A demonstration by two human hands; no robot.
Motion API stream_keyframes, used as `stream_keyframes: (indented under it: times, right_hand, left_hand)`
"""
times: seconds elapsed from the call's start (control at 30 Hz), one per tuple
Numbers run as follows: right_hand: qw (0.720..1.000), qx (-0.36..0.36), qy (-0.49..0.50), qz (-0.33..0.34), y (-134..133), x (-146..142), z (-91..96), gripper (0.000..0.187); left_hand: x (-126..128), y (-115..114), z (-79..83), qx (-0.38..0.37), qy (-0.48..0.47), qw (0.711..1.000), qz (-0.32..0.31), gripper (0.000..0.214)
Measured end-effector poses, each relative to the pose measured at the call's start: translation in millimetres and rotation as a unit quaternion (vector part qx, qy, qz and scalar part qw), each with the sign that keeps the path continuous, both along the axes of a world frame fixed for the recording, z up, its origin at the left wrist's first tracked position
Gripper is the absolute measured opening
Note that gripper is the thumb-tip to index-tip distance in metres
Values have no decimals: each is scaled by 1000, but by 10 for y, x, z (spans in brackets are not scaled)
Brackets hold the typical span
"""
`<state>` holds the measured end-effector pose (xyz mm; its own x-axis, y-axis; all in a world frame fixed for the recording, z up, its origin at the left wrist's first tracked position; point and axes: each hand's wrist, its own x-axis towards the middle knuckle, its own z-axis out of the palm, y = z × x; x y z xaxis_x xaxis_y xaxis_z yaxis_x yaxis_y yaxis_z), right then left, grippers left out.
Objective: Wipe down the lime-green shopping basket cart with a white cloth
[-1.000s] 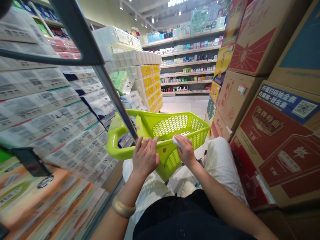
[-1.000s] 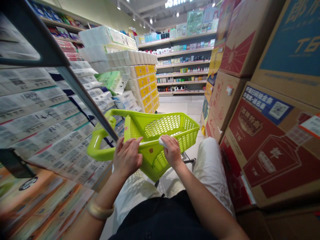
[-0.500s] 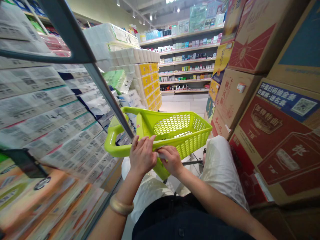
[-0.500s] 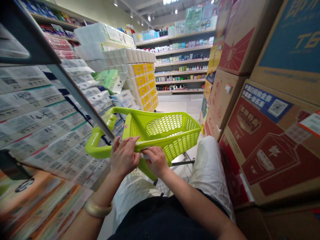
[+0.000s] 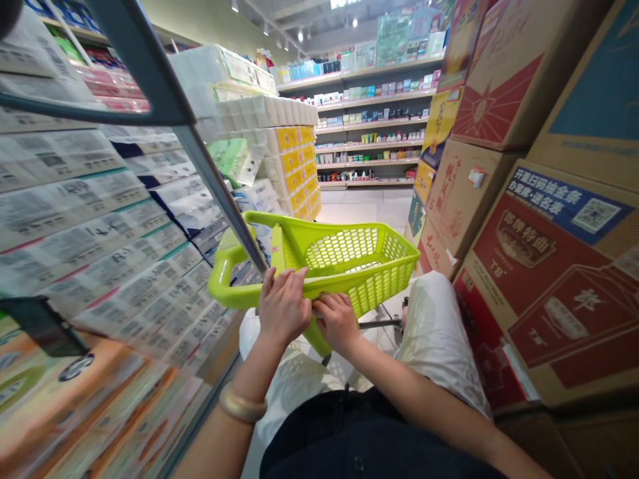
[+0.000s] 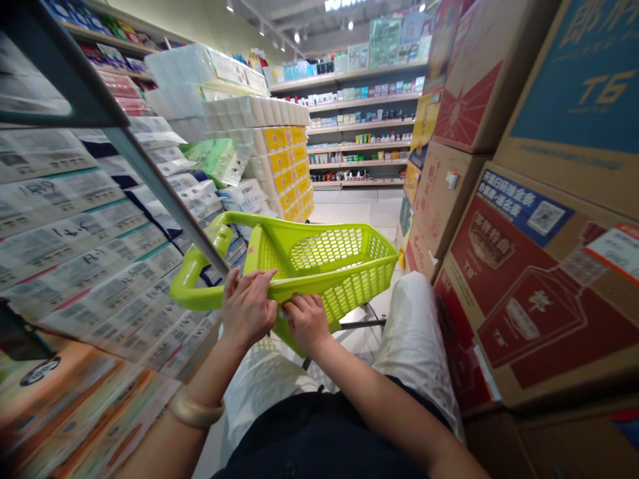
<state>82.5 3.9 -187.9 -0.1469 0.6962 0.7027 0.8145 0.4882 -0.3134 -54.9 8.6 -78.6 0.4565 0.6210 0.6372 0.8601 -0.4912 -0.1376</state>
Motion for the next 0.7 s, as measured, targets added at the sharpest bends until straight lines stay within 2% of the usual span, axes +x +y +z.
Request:
stream_keyframes:
  times: [0.1, 0.2, 0.27, 0.4, 0.5, 0.6, 0.7]
  right_hand:
    - [998, -38, -51, 10, -13, -7, -176, 15]
    - [995, -43, -78, 43, -48, 112, -291, 18]
    - [998, -16, -46, 43, -79, 193, -236, 22]
    - [994, 80, 70, -18, -116, 305, 110, 29]
    - [990, 110, 80, -30, -74, 389, 278, 30]
    - [991, 104, 63, -48, 13, 570, 200, 32]
    - [987, 90, 74, -113, 81, 860, 1, 28]
  left_hand:
    - [-19, 30, 6, 2, 5, 1000, -1, 52]
    - [-47, 55, 4, 4, 7, 1000, -4, 52]
    - [-58, 62, -2, 6, 6, 1000, -9, 52]
    - [-62, 57, -15, 17, 0, 1000, -15, 50]
    - [-66, 53, -19, 28, -1, 999, -19, 48]
    - [-84, 58, -20, 39, 3, 999, -29, 49]
    - [-106, 71, -18, 44, 3, 998, -35, 48]
